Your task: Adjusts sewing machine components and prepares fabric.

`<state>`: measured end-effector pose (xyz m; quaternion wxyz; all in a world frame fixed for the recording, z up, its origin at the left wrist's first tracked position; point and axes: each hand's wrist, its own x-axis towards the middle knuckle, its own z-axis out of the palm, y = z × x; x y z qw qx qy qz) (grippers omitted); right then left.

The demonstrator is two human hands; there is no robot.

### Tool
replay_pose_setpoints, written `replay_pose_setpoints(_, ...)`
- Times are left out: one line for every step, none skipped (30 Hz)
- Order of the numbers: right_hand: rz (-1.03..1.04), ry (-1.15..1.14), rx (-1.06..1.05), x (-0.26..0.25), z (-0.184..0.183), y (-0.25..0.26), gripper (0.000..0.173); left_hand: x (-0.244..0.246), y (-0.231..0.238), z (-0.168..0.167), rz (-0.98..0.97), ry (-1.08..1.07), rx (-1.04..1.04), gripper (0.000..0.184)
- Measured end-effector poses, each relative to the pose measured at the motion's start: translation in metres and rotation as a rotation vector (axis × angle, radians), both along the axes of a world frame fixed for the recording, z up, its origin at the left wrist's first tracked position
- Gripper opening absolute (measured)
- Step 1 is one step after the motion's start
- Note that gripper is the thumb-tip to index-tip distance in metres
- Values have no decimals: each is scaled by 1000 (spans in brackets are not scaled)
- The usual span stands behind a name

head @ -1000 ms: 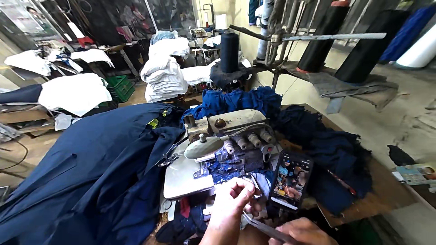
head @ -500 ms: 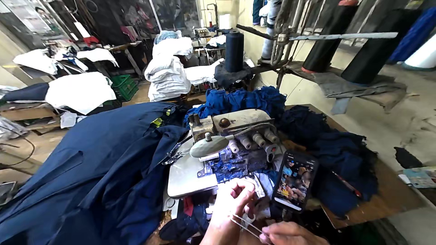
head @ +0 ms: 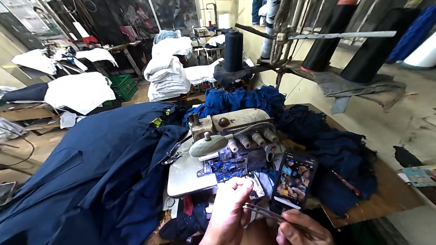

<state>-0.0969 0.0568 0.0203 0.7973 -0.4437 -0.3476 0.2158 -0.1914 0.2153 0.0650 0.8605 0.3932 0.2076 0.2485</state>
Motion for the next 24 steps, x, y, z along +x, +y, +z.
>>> replay_pose_setpoints(27,40,-3,2,0,-1,21,1,0,1,4,0,22,6)
replay_pose_setpoints(72,55,-5,5,1,-4,19,1,0,1,5,-1,47,5)
replay_pose_setpoints(119,50,-19,9,3,-7,19,1,0,1,8,-10,63,4)
replay_pose_setpoints(150,23,-49,12,5,-11,20,0,1,2,9,-14,79,4)
replay_pose_setpoints(158,-34,-106,16,8,-15,20,-1,2,2,4,-13,101,4)
replay_pose_setpoints(137,-109,-180,19,11,-17,19,-1,3,3,-7,-3,132,5)
replay_pose_setpoints(102,-213,-268,20,15,-19,17,-2,4,3,-20,12,171,5)
replay_pose_setpoints(65,-348,-362,21,18,-20,19,-2,4,3,-33,29,214,5)
replay_pose_setpoints(30,-497,-449,21,21,-20,23,-1,4,3,-32,49,261,6)
replay_pose_setpoints(-1,-630,-516,20,24,-20,26,0,4,2,-12,71,305,7)
replay_pose_setpoints(-32,-726,-568,18,27,-19,28,1,4,1,21,100,349,8)
replay_pose_setpoints(-70,-787,-604,16,28,-18,29,1,5,-1,55,117,374,10)
replay_pose_setpoints(-122,-819,-614,14,28,-17,29,1,7,-2,76,116,370,11)
replay_pose_setpoints(-189,-835,-606,15,27,-16,27,1,9,-1,80,99,329,11)
replay_pose_setpoints(-259,-851,-591,16,27,-13,28,0,10,1,73,80,263,10)
replay_pose_setpoints(-315,-874,-583,18,28,-12,27,-1,11,3,64,65,192,9)
replay_pose_setpoints(-355,-897,-581,20,29,-10,26,-2,12,5,52,47,131,9)
replay_pose_setpoints(-387,-921,-581,22,31,-8,24,-4,13,6,36,32,90,8)
replay_pose_setpoints(-418,-943,-577,23,33,-6,23,-4,13,7,25,18,59,8)
replay_pose_setpoints(-445,-965,-569,25,34,-4,23,-5,13,8,18,6,37,8)
replay_pose_setpoints(-468,-984,-556,26,36,-2,23,-5,13,9,13,-5,19,9)
replay_pose_setpoints(-484,-1002,-546,27,37,0,22,-5,13,10,11,-6,6,10)
replay_pose_setpoints(-493,-1016,-543,27,39,1,21,-5,13,11,12,-6,-4,10)
replay_pose_setpoints(-496,-1027,-544,28,40,2,21,-6,13,12,15,-9,-12,9)
